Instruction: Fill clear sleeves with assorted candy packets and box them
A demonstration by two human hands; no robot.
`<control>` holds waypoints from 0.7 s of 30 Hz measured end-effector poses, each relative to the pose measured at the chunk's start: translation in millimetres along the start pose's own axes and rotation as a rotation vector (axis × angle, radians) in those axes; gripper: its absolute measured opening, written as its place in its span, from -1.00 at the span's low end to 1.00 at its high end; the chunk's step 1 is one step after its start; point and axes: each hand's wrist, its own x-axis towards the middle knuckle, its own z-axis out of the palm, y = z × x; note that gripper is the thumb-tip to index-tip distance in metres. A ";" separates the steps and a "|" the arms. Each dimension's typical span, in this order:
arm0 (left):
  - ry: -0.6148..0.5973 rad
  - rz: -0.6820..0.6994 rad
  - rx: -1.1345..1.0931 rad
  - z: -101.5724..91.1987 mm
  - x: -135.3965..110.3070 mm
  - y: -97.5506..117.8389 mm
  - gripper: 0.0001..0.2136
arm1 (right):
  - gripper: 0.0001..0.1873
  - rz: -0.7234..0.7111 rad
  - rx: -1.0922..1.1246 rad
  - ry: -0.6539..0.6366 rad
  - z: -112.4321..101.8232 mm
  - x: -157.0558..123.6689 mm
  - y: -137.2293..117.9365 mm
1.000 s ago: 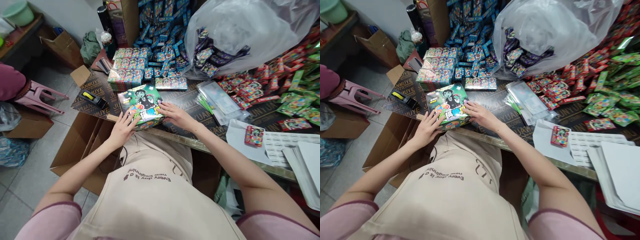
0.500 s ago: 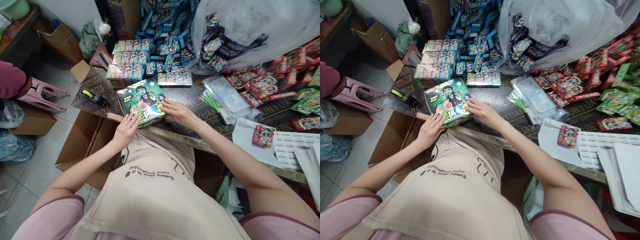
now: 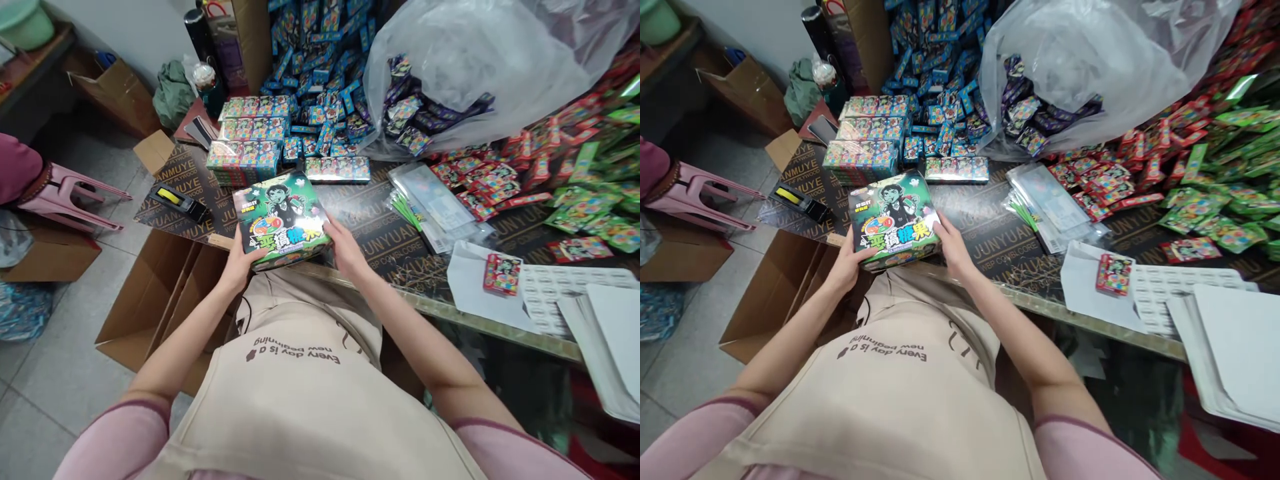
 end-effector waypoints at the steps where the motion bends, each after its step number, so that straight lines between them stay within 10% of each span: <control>1: -0.027 0.005 0.059 -2.8 -2.4 2.5 -0.06 | -0.25 -0.025 -0.057 0.005 0.2 -11.4 0.4; 6: -0.086 0.320 0.791 -2.9 -15.4 30.8 -0.15 | -0.18 -0.375 -0.742 0.087 -9.3 -50.1 -21.5; 12: -0.309 0.536 1.400 41.1 -27.1 23.6 -0.45 | -0.30 -0.691 -1.311 -0.351 3.5 -56.7 -42.5; 18: -0.322 0.609 0.922 10.1 -17.1 28.5 -0.66 | -0.57 -0.751 -0.930 -0.411 48.8 1.0 -105.8; 21: 0.136 0.500 0.507 -43.6 5.0 20.0 -0.79 | -0.61 -0.682 -0.692 -0.420 125.3 53.5 -123.6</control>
